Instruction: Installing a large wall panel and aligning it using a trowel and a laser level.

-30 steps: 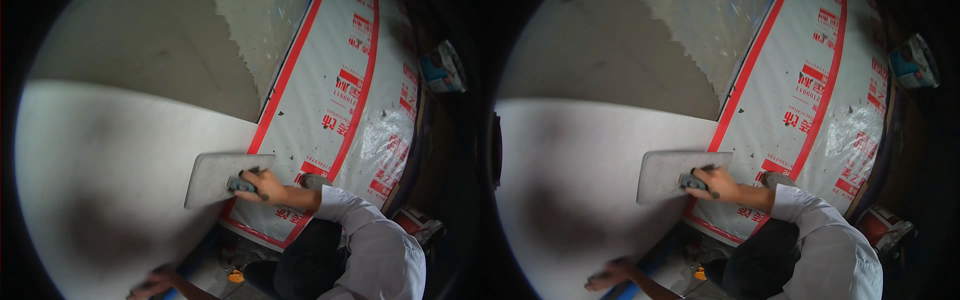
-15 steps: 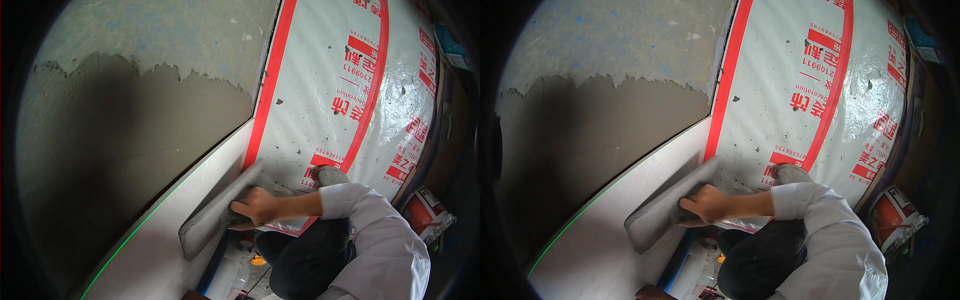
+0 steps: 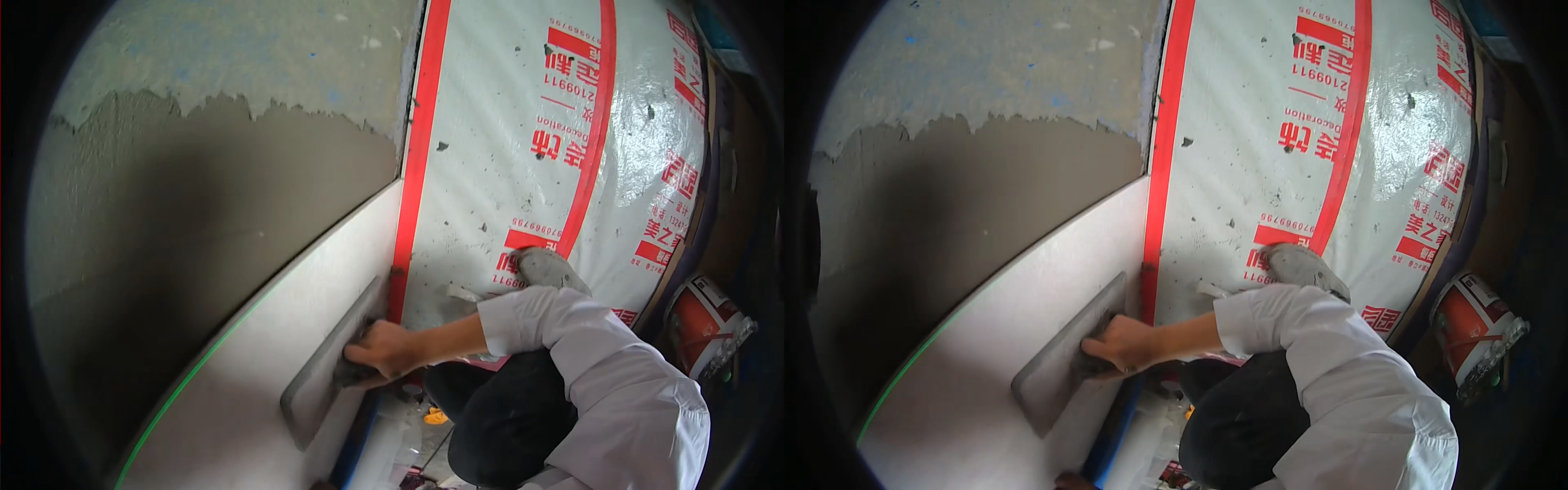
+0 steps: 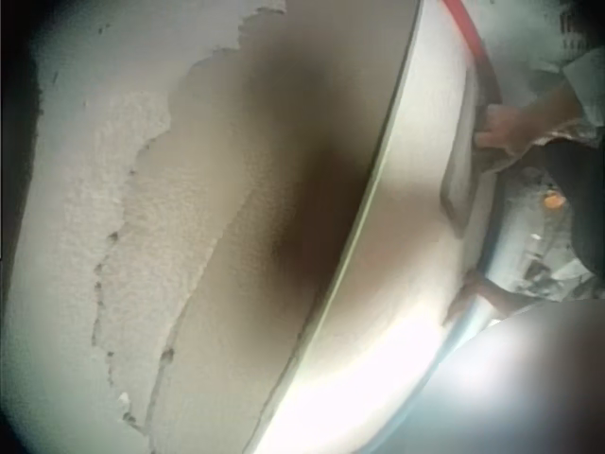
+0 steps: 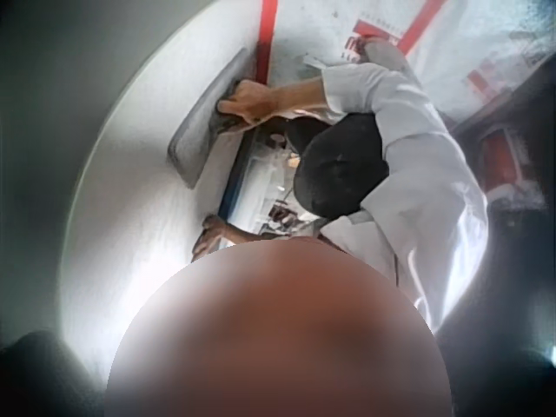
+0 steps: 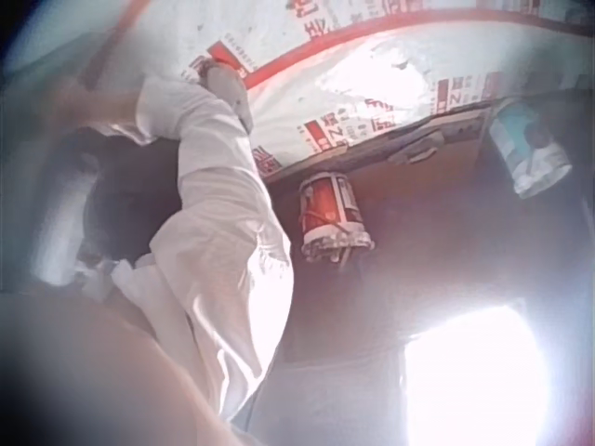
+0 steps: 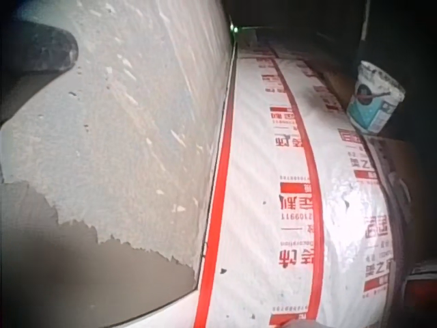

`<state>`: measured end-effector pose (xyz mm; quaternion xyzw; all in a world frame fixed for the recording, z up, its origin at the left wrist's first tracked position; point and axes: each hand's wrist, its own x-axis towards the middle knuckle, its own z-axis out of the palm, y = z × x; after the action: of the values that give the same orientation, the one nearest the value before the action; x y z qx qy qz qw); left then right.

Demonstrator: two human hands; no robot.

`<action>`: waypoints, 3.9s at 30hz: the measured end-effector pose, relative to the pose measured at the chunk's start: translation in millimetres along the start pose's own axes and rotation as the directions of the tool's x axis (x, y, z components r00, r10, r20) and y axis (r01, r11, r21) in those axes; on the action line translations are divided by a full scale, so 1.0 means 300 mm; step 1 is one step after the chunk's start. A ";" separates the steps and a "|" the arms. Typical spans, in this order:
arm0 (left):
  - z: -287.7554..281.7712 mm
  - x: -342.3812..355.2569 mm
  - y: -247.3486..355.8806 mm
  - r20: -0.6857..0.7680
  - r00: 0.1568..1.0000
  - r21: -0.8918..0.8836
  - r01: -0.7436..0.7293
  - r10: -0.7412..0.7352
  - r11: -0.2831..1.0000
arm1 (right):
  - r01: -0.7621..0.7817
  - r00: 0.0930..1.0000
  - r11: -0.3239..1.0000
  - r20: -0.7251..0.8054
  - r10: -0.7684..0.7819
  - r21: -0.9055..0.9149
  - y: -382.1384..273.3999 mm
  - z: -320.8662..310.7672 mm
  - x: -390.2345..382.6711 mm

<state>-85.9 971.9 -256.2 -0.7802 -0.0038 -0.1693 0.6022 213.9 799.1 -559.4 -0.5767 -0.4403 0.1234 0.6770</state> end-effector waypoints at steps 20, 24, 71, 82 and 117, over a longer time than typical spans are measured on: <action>-0.028 -0.207 -0.027 0.118 0.959 -0.032 0.264 -0.259 0.964 | -0.137 0.985 0.934 0.056 0.165 -0.329 -0.038 -0.468 -0.213; -0.051 -0.306 -0.057 0.271 0.891 -0.023 0.384 -0.364 0.923 | -0.355 0.921 0.839 0.002 0.390 -0.413 -0.030 -0.842 -0.380; -0.328 0.264 -0.867 -0.136 0.649 -0.319 0.687 -0.749 0.653 | 0.747 0.565 0.648 -0.375 -0.735 -0.145 -2.058 -0.247 0.926; -0.215 0.182 -0.880 -0.154 0.693 -0.297 0.647 -0.704 0.702 | 0.265 0.940 0.903 -0.120 -0.321 -0.338 -1.489 -0.466 0.683; -0.034 0.145 -0.001 -0.023 0.206 -0.175 0.963 -0.978 0.207 | -0.845 0.399 -0.138 -0.781 0.480 -0.517 0.068 -1.302 -1.184</action>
<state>-47.7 953.9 -242.0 -0.6274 -0.4432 -0.5587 0.3127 302.6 303.2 -718.0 -0.9853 0.0675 0.0954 0.1248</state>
